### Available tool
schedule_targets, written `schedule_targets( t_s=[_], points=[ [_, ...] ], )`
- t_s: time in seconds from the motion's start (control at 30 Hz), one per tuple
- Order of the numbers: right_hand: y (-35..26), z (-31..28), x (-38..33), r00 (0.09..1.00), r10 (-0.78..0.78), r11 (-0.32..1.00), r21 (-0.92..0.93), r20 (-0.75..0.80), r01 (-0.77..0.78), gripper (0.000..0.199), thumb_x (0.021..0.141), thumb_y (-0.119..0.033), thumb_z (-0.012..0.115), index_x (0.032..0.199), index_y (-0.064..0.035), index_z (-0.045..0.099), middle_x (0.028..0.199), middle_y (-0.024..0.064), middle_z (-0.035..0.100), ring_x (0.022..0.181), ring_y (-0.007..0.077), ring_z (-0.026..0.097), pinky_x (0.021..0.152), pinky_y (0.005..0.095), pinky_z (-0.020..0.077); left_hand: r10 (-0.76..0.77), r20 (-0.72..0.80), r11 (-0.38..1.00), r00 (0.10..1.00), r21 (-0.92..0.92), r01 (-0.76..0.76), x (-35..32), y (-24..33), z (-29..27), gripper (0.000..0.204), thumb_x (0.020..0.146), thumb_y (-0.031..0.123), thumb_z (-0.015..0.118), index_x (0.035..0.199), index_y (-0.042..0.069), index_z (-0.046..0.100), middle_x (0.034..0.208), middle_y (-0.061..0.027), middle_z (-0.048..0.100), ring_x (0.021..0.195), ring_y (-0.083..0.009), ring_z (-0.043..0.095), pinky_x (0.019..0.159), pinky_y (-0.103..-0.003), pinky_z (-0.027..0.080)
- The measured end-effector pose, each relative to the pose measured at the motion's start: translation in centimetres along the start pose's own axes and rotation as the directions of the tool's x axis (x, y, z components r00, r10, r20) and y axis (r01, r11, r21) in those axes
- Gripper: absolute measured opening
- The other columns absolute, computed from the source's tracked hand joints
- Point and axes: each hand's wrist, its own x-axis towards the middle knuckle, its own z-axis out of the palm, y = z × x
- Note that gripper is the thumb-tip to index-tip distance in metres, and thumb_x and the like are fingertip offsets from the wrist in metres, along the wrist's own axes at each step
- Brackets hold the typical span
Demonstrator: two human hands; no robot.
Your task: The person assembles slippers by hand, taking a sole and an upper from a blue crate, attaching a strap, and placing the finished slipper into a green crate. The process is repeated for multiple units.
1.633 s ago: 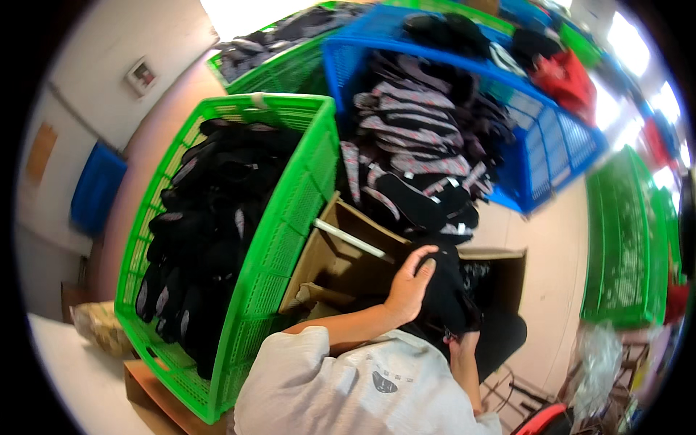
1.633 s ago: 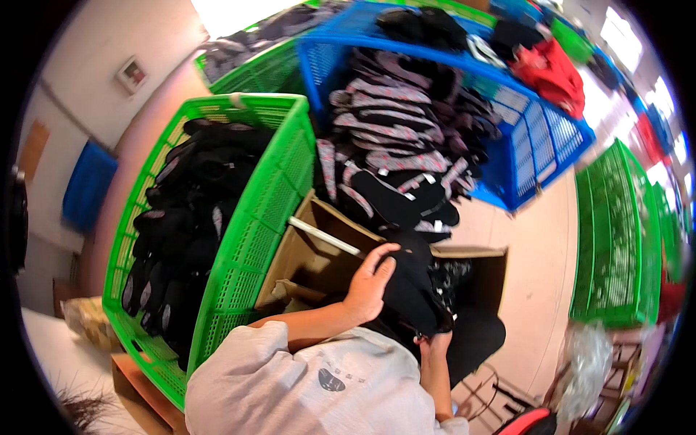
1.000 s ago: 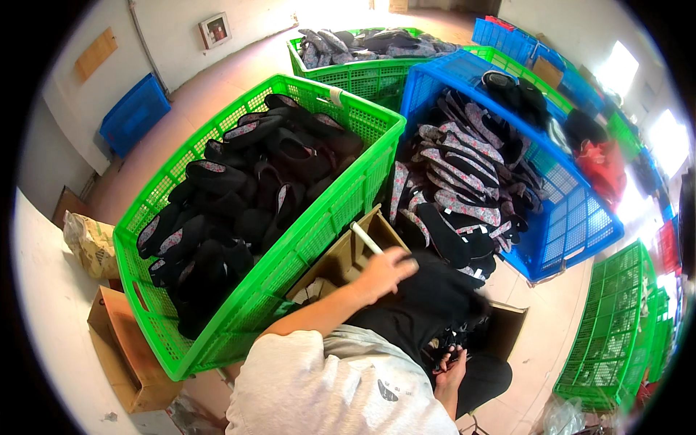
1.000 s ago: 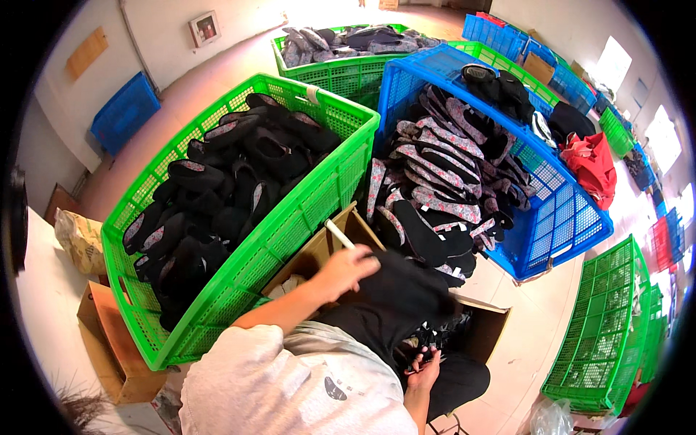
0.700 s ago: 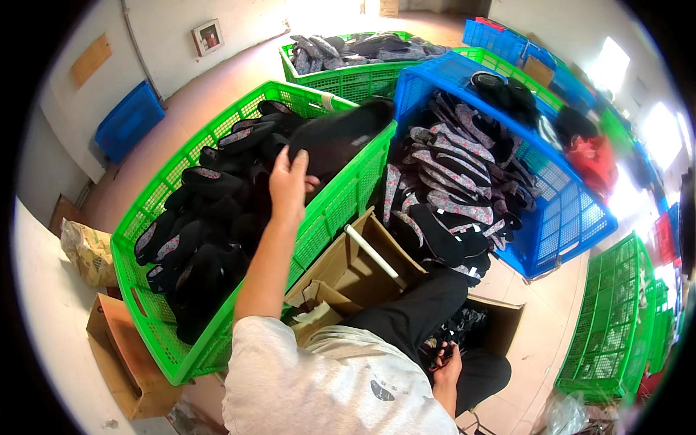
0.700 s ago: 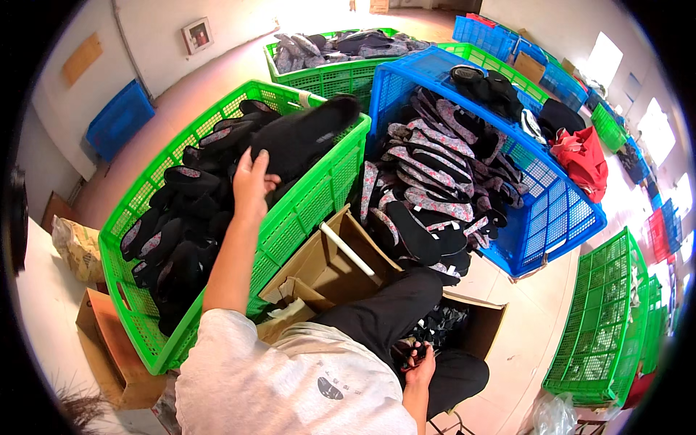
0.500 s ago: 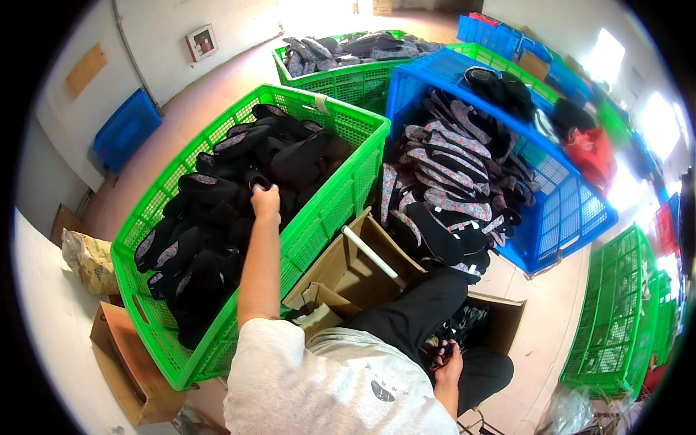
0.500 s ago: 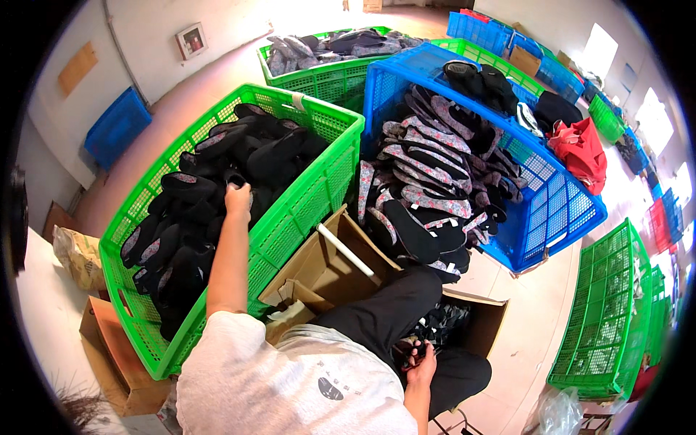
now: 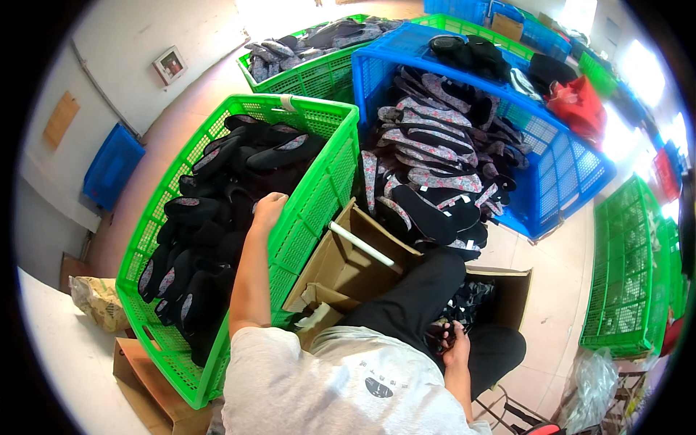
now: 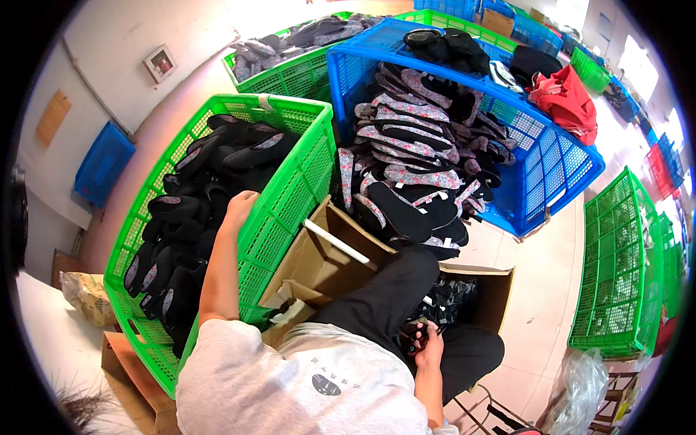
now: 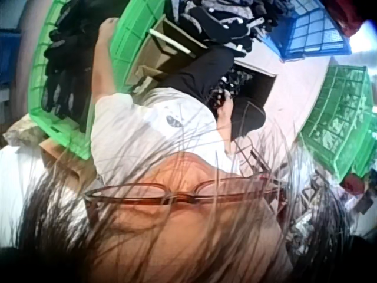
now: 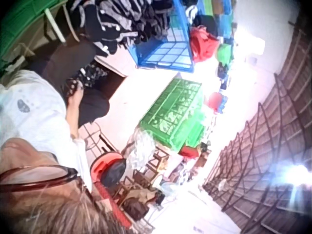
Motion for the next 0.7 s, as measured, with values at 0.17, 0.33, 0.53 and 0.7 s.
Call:
schedule_targets(
  t_s=[0.17, 0.33, 0.53, 0.7],
  points=[
    [0.0, 0.8, -0.4, 1.0, 0.013, 0.999, -0.043, -0.015, -0.013, 0.011, 0.098, -0.017, 0.058, 0.108, -0.0133, 0.061, 0.089, 0.0042, 0.069, 0.065, 0.0125, 0.057, 0.046, 0.0233, 0.0374, 0.204, -0.141, 0.923, 0.969, 0.356, -0.143, 1.6, -0.7, -1.0, 0.036, 0.084, 0.021, 0.07, 0.117, 0.006, 0.068, 0.103, -0.0121, 0.069, 0.099, -0.0267, 0.066, 0.087, -0.037, 0.052],
    [-0.1, 0.5, -0.4, 0.998, -0.004, 0.996, -0.085, -0.063, -0.002, 0.012, 0.098, -0.018, 0.058, 0.109, -0.0151, 0.062, 0.09, 0.0022, 0.069, 0.066, 0.0114, 0.057, 0.05, 0.0231, 0.0367, 0.448, -0.312, 0.636, 0.838, 0.77, -0.054, 4.0, 3.0, -3.5, 0.073, 0.076, 0.016, 0.077, 0.143, 0.015, 0.047, 0.142, -0.0121, 0.047, 0.134, -0.0337, 0.043, 0.103, -0.045, 0.046],
    [-0.3, 1.4, -0.7, 0.996, 0.002, 0.991, -0.131, -0.085, -0.013, 0.012, 0.099, -0.018, 0.056, 0.107, -0.0151, 0.064, 0.089, 0.002, 0.069, 0.067, 0.0112, 0.057, 0.052, 0.0239, 0.0366, 0.312, -0.31, 0.751, 0.898, 0.659, -0.033, 10.5, 1.1, -3.8, 0.083, 0.078, 0.034, 0.075, 0.15, 0.017, 0.038, 0.146, -0.0165, 0.045, 0.133, -0.0397, 0.044, 0.105, -0.046, 0.044],
    [-0.3, 0.9, -0.6, 0.998, -0.023, 0.986, -0.169, -0.059, 0.013, 0.016, 0.099, -0.018, 0.055, 0.112, -0.0144, 0.062, 0.089, 0.0011, 0.069, 0.068, 0.0112, 0.057, 0.055, 0.0254, 0.0386, 0.069, -0.496, 0.965, 0.866, 0.254, 0.068, 11.6, 2.8, -2.3, 0.052, 0.088, 0.047, 0.062, 0.125, 0.011, 0.066, 0.106, -0.0156, 0.072, 0.104, -0.0331, 0.067, 0.091, -0.043, 0.051]
  ],
)
